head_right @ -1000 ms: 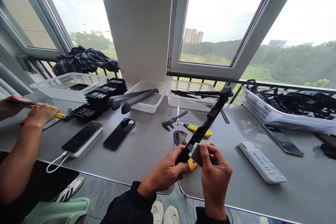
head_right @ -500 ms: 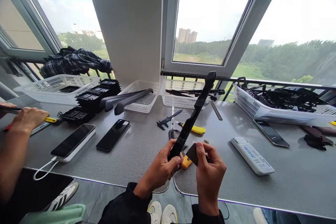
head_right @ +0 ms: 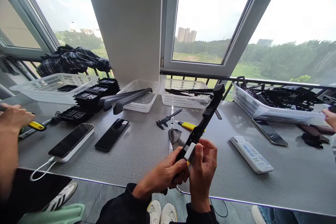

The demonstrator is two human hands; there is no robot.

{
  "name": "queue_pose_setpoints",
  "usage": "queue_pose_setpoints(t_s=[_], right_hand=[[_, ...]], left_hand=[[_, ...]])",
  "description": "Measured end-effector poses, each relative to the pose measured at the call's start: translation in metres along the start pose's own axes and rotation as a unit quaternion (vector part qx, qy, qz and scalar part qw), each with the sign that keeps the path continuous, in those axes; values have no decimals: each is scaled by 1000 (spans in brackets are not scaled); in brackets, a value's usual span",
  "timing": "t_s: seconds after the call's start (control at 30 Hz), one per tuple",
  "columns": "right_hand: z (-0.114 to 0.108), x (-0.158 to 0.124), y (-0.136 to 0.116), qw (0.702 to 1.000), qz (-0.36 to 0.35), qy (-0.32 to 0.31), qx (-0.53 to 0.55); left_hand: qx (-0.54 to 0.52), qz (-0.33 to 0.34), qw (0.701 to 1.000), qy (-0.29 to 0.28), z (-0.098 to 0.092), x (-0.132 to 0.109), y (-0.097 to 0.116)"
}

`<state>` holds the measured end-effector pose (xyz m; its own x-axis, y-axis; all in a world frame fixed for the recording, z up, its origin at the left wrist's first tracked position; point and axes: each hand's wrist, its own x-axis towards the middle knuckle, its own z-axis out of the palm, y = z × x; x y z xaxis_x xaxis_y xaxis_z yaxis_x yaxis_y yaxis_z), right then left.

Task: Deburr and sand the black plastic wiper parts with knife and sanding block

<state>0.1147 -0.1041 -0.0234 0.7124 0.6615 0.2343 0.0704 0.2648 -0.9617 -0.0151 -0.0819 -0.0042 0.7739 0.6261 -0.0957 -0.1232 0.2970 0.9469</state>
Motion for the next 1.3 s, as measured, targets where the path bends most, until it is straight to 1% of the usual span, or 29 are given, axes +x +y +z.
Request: queue_pose_setpoints(t_s=[0.1, 0.2, 0.27, 0.33, 0.4, 0.5, 0.57, 0.63, 0.7, 0.77, 0.8, 0.83, 0.93, 0.97, 1.03, 1.1, 1.23, 1.3], right_hand=[[2, -1, -4, 1000, -15, -6, 5], [1, 1, -6, 1000, -9, -9, 11], [-2, 3, -5, 1000, 0, -5, 22], [-5, 5, -3, 999, 12, -2, 39], [-6, 5, -2, 998, 12, 4, 56], [-5, 3, -5, 998, -15, 5, 64], [-3, 1, -10, 997, -27, 3, 66], [-1, -1, -16, 998, -24, 0, 64], [-1, -2, -19, 998, -22, -8, 50], [-1, -4, -17, 999, -29, -26, 26], [-1, -5, -15, 999, -32, -38, 15], [-1, -7, -13, 998, -33, -51, 2], [2, -12, -4, 995, -33, -92, -38], [3, -13, -2, 993, -36, -99, -47], [6, -14, -1, 992, -43, -102, -60], [7, -14, -2, 992, -41, -92, -79], [8, -11, -8, 991, -9, -76, -112], [9, -11, -11, 990, -4, -85, -114]], left_hand=[[91, 32, 995, 32, 4, 2, -1], [172, 70, 980, 71, 8, 1, 4], [204, 78, 973, 80, 10, -2, 9], [218, 86, 969, 74, 12, -5, 13], [216, 96, 969, 68, 15, -8, 17], [204, 93, 973, 62, 18, -7, 20], [201, 97, 973, 61, 20, -6, 20], [197, 110, 972, 70, 19, -4, 16], [160, 102, 979, 74, 18, -4, 10], [92, 65, 991, 66, 17, -4, 2], [74, 59, 993, 69, 15, -4, -2], [82, 67, 991, 82, 14, -4, -5], [137, 124, 969, 166, 12, -4, -9], [147, 142, 960, 189, 12, -3, -9], [154, 171, 948, 218, 12, -4, -9], [145, 178, 946, 229, 13, -4, -9], [105, 133, 959, 228, 12, -6, -8], [127, 135, 956, 228, 11, -7, -7]])
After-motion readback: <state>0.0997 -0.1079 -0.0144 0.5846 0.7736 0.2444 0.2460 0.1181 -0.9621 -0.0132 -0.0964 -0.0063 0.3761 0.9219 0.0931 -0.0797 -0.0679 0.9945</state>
